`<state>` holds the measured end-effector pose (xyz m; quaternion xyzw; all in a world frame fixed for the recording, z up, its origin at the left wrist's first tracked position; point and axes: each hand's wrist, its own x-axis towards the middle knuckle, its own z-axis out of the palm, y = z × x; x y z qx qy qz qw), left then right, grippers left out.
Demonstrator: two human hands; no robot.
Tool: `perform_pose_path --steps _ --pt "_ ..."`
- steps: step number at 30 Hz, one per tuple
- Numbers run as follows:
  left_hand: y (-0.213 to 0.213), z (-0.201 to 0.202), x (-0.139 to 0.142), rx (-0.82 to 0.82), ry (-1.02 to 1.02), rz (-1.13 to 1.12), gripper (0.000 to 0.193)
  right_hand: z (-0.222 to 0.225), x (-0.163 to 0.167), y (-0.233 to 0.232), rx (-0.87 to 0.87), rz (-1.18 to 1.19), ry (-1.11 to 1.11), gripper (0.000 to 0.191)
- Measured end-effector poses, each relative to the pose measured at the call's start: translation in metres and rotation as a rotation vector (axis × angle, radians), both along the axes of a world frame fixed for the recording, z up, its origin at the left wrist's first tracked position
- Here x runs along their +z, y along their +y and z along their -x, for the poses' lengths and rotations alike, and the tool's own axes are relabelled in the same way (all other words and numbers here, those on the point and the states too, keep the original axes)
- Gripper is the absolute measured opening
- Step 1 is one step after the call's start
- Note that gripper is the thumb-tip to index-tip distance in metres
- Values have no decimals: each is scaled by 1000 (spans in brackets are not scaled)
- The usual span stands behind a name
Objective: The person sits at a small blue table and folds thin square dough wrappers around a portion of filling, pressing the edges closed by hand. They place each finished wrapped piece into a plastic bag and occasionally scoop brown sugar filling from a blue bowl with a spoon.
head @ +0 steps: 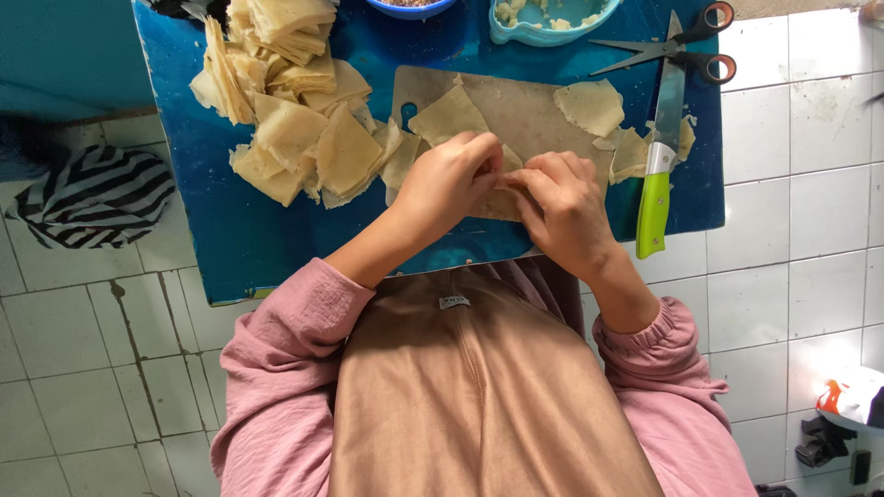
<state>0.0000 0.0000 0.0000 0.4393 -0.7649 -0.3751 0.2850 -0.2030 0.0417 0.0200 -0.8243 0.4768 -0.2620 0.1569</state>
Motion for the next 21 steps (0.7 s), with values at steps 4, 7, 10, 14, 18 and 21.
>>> perform_pose_path --steps 4,7,10,14,18,21 --pt "15 -3 0 -44 -98 241 14 4 -5 -4 -22 -69 0 13" --pt "15 -3 -2 -56 -196 379 13 6 -6 -6 -49 -151 -57 10" --pt "12 0 -8 -42 -219 345 11 5 -9 -10 -120 -223 -83 6" --pt "-5 10 -15 -76 -266 233 13 4 -10 -15 -185 -282 -175 9" --pt "-24 17 -10 -95 -301 62 12 3 -4 -9 -110 -128 -111 12" --pt "-28 14 1 -29 -166 61 10 1 -1 -9 -96 -93 -27 15"
